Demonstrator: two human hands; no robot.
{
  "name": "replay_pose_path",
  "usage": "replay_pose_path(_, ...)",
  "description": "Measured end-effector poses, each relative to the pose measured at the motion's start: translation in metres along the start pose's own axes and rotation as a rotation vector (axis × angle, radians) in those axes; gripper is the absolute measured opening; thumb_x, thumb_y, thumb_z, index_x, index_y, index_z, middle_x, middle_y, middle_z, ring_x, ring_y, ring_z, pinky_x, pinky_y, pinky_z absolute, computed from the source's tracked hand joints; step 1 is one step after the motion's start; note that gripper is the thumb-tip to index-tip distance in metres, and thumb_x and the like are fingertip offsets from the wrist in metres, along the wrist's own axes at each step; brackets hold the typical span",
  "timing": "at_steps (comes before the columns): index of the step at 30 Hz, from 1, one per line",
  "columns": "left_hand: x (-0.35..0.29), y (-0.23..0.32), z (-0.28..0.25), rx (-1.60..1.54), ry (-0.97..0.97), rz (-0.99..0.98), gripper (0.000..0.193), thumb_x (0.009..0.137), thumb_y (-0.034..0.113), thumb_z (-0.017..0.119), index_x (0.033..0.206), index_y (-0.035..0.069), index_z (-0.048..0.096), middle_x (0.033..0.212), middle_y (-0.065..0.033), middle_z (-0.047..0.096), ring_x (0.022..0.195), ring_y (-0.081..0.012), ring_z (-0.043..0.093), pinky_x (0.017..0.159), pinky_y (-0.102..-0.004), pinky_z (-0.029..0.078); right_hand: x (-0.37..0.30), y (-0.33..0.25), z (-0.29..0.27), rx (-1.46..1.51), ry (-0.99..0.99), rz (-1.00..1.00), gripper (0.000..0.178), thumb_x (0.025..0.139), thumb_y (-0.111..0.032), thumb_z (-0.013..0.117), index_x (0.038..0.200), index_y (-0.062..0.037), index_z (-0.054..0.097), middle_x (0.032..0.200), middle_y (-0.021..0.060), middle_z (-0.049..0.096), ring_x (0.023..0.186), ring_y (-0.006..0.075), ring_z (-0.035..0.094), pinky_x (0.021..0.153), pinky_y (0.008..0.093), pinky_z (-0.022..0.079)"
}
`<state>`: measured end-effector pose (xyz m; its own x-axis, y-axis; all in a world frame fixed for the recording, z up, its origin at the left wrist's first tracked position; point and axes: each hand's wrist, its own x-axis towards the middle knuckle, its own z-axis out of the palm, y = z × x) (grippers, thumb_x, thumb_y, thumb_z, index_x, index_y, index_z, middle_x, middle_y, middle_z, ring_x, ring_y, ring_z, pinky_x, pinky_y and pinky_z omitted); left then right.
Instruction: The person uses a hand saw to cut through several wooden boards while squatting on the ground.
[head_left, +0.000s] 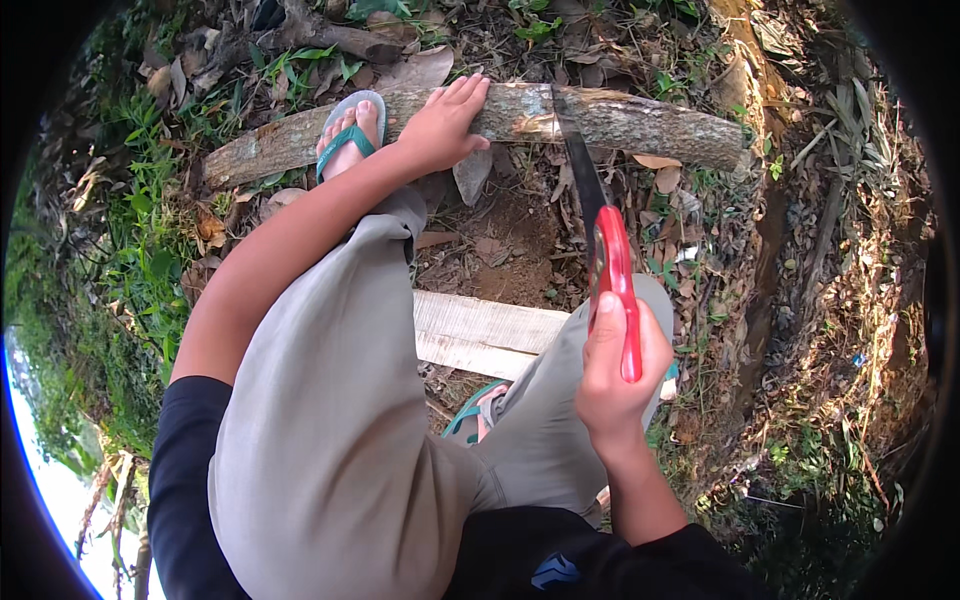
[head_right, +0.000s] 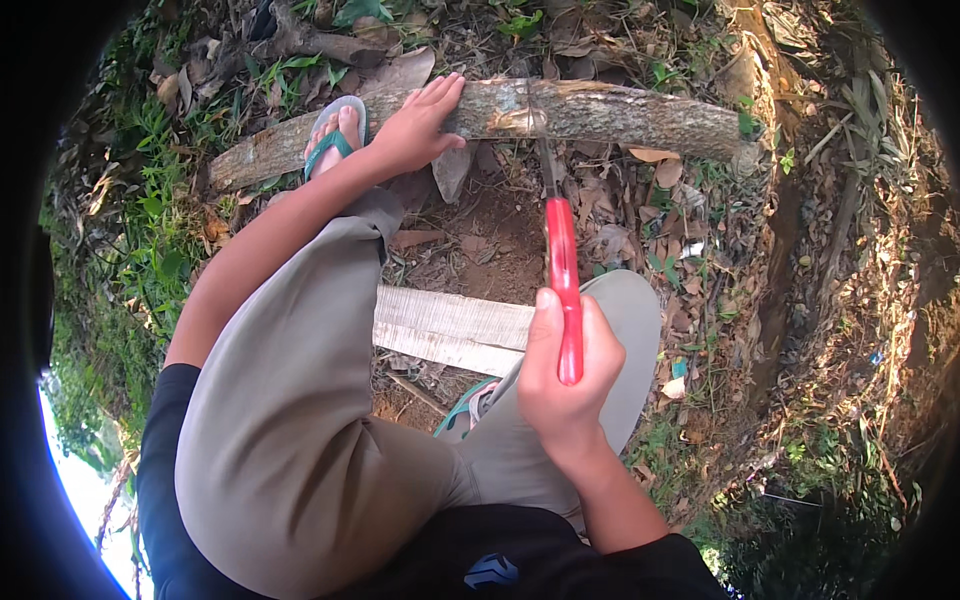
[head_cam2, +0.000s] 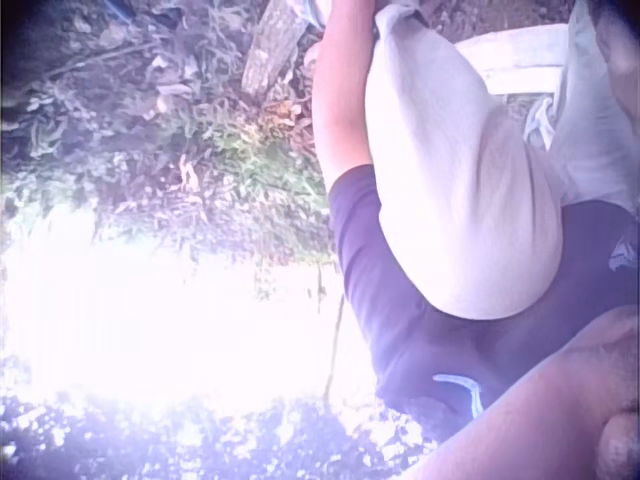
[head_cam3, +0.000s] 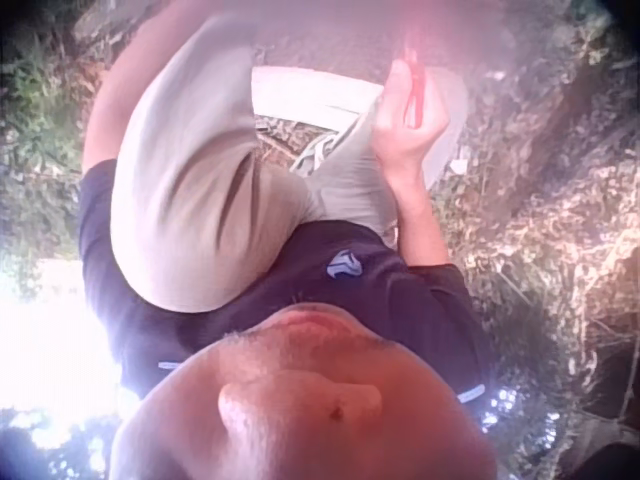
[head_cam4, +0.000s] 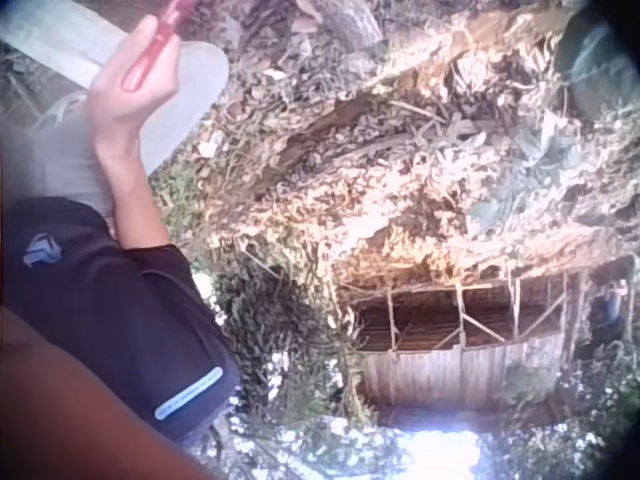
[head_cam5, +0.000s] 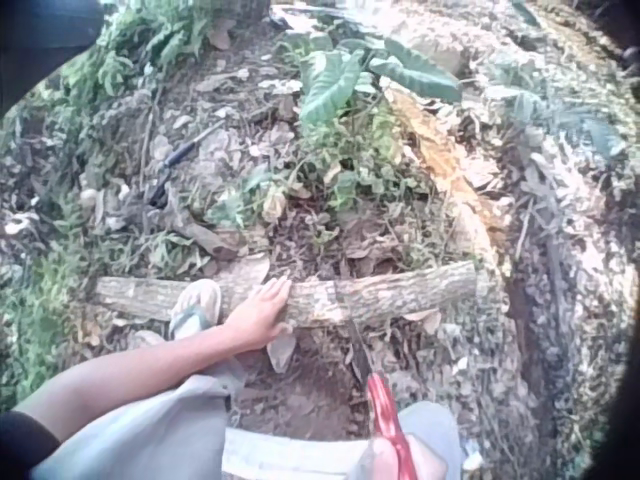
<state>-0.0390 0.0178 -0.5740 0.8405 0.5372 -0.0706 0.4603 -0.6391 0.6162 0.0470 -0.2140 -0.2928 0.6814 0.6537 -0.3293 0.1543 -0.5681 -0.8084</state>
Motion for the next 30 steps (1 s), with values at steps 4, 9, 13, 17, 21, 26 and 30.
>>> replay_pose_path(4, 0.008, 0.000, 0.005, -0.037, 0.040, 0.062, 0.093, 0.085, 0.031, 0.079, 0.157, 0.001, 0.030, 0.163, -0.0205, 0.034, 0.152, -0.0381, 0.030, 0.122, -0.0509, 0.030, 0.065, 0.007, 0.045, -0.045, 0.075, -0.116, 0.032, 0.102, -0.017, 0.061, 0.075, -0.0004, 0.058, 0.056, 0.0053, 0.053, 0.050, 0.0112, 0.051, 0.050, 0.0326, 0.038)
replay_pose_path(9, 0.002, 0.000, 0.004, -0.011, -0.018, -0.017, 0.093, 0.086, 0.027, 0.079, 0.159, 0.002, 0.028, 0.166, -0.0190, 0.031, 0.154, -0.0365, 0.028, 0.124, -0.0520, 0.027, 0.076, 0.007, 0.070, -0.059, 0.146, -0.125, 0.030, 0.099, -0.016, 0.064, 0.075, 0.0019, 0.059, 0.056, 0.0121, 0.056, 0.050, 0.0203, 0.058, 0.052, 0.0377, 0.043)
replay_pose_path(13, 0.004, 0.003, 0.000, -0.011, -0.024, -0.026, 0.095, 0.084, 0.026, 0.080, 0.160, 0.004, 0.027, 0.166, -0.0189, 0.030, 0.154, -0.0366, 0.026, 0.124, -0.0525, 0.026, 0.069, 0.046, 0.023, 0.090, 0.015, 0.022, 0.027, 0.103, -0.015, 0.061, 0.080, -0.0012, 0.061, 0.061, -0.0037, 0.052, 0.056, 0.0032, 0.043, 0.049, 0.0280, 0.033)
replay_pose_path(17, 0.003, 0.005, 0.002, -0.029, -0.069, -0.051, 0.095, 0.084, 0.025, 0.081, 0.159, 0.003, 0.028, 0.166, -0.0191, 0.030, 0.154, -0.0367, 0.027, 0.125, -0.0527, 0.026, 0.069, 0.029, 0.036, 0.122, 0.064, 0.082, 0.028, 0.104, -0.015, 0.060, 0.080, -0.0014, 0.059, 0.063, -0.0044, 0.048, 0.058, 0.0019, 0.041, 0.050, 0.0263, 0.031)
replay_pose_path(21, 0.000, -0.006, -0.005, -0.049, -0.057, 0.039, 0.096, 0.081, 0.024, 0.083, 0.159, 0.003, 0.030, 0.165, -0.0185, 0.032, 0.153, -0.0368, 0.029, 0.124, -0.0519, 0.028, 0.101, 0.016, 0.031, 0.084, 0.023, 0.075, 0.034, 0.103, -0.018, 0.060, 0.074, 0.0003, 0.057, 0.060, -0.0035, 0.048, 0.055, 0.0042, 0.041, 0.050, 0.0301, 0.033)
replay_pose_path(26, 0.000, -0.003, -0.001, -0.043, -0.042, 0.006, 0.095, 0.081, 0.026, 0.083, 0.159, 0.005, 0.032, 0.165, -0.0159, 0.033, 0.153, -0.0353, 0.031, 0.123, -0.0523, 0.030, 0.153, 0.019, 0.067, -0.066, 0.087, -0.044, 0.039, 0.098, -0.022, 0.059, 0.069, 0.0037, 0.060, 0.053, 0.0062, 0.055, 0.051, 0.0126, 0.051, 0.053, 0.0375, 0.041)
replay_pose_path(30, -0.002, -0.006, 0.001, -0.042, 0.007, 0.022, 0.094, 0.082, 0.026, 0.082, 0.159, 0.005, 0.032, 0.165, -0.0165, 0.033, 0.153, -0.0362, 0.031, 0.123, -0.0528, 0.030, 0.129, 0.037, 0.069, -0.082, 0.138, -0.089, 0.039, 0.099, -0.021, 0.061, 0.069, 0.0026, 0.059, 0.055, 0.0077, 0.056, 0.052, 0.0122, 0.053, 0.054, 0.0364, 0.042)
